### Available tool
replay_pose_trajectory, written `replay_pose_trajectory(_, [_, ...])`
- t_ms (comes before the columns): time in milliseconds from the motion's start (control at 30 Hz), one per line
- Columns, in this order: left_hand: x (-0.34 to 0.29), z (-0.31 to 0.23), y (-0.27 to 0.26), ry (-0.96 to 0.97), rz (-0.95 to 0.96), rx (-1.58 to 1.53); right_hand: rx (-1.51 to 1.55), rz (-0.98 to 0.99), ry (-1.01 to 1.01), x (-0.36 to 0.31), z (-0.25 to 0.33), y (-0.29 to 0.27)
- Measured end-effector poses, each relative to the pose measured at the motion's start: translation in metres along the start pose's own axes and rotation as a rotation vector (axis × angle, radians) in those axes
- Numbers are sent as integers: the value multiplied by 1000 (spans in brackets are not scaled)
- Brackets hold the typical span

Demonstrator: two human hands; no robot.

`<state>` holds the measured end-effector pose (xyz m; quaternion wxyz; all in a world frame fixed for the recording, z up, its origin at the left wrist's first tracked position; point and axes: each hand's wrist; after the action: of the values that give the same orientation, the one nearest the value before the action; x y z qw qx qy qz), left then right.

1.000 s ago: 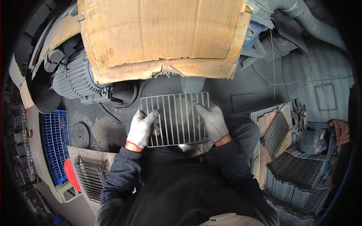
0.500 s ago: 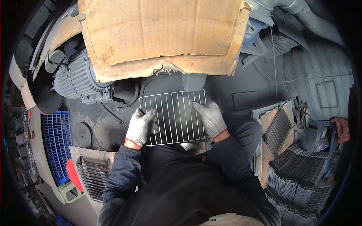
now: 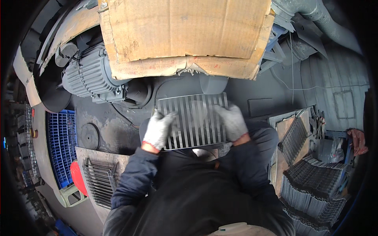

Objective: Straighten the wires on metal grates by hand and check for alignment.

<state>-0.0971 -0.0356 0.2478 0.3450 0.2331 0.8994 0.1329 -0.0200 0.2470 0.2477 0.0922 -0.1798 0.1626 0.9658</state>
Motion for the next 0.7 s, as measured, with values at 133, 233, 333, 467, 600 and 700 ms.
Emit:
replay_pose_trajectory(133, [-20,1,-22,118,-79,17,49,86,49,8,-20,21])
replay_pose_trajectory(233, [-13,14,-4,201,-7,112,-57,112,-36,-9,-17,-1])
replay_pose_trajectory(333, [10,22,30,178,86,314,-6,-88,-24,-39,-5,-35])
replay_pose_trajectory(467, [56,31,66,256,139,509,40,-231,-147,-53,6,-67])
replay_pose_trajectory(600, [53,37,58,379,121,279,30,-201,-121,-38,8,-52])
replay_pose_trajectory(700, [24,14,16,172,14,240,19,-68,-43,-14,7,-5])
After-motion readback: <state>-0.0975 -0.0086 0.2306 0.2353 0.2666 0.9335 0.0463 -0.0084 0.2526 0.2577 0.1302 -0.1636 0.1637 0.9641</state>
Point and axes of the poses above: each hand's wrist, its own x-axis towards the middle knuckle, its own y-axis out of the palm, z = x × y, and after that the axes turned 11 degrees about z, right-handed
